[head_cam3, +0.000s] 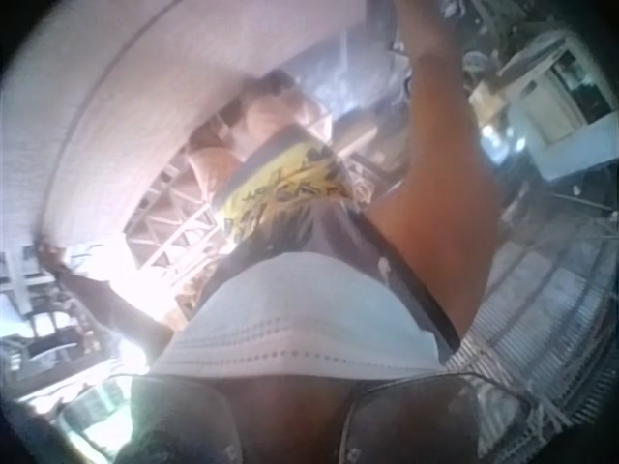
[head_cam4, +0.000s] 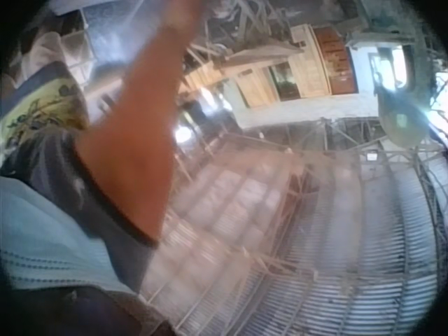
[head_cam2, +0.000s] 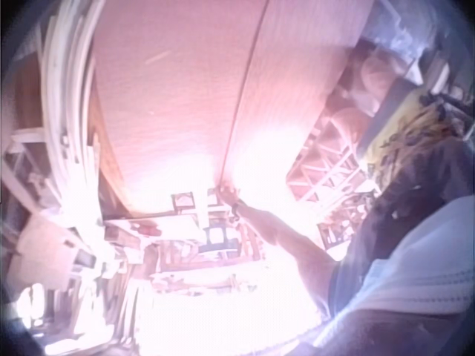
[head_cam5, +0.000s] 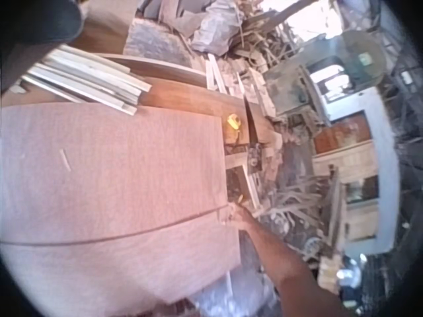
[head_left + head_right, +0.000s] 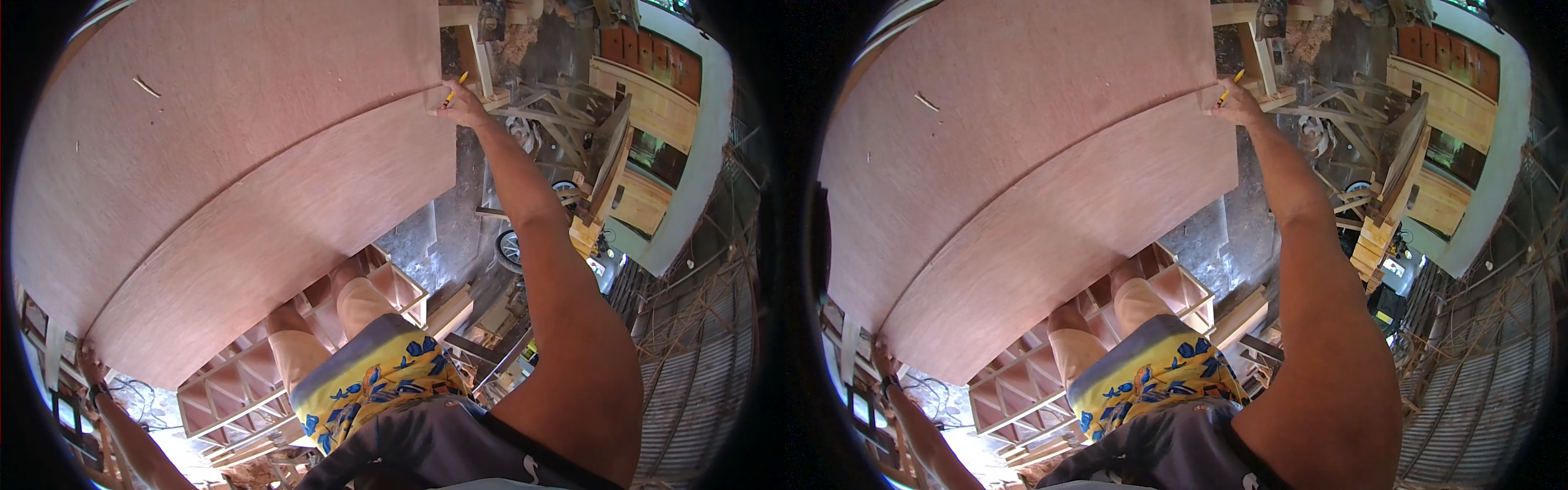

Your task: Measuring a piece of plywood with a tape measure and pencil, then sawing it with a hand saw in a workshop.

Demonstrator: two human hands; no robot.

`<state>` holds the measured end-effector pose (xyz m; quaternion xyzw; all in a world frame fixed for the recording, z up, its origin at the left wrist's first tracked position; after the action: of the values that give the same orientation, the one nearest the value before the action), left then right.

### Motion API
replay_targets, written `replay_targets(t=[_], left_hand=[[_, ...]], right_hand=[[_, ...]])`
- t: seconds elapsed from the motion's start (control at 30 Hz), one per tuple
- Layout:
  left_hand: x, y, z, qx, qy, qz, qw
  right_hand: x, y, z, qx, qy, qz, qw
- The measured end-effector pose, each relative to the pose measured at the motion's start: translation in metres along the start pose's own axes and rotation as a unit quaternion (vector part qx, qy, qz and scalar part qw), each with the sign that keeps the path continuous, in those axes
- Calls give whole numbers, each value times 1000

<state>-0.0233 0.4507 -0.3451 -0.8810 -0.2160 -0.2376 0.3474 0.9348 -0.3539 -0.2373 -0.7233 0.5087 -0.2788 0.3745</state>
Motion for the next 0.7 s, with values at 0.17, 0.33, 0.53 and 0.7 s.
replay_targets(t=[0.17, 0.33, 0.53, 0.7], left_hand=[[27, -30, 11, -83, 173, 250, 949], [3, -11, 3, -44, 37, 94, 994], [9, -15, 2, 10, -35, 13, 999], [26, -29, 6, -11, 16, 59, 998]], right_hand=[[-8, 15, -5, -47, 63, 19, 997], [-8, 12, -19, -52, 77, 3, 996], [0, 15, -25, -41, 70, 24, 996], [7, 14, -9, -45, 76, -1, 996]])
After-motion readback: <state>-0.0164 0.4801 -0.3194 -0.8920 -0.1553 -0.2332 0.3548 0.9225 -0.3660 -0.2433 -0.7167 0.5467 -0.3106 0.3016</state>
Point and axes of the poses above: each hand's wrist, its own z-axis towards the middle knuckle, its own y-axis out of the palm, x = y × z, the point moved 6 cm from there along z, towards the middle knuckle, and after that the axes turned 10 degrees about y, right-handed, at the moved point
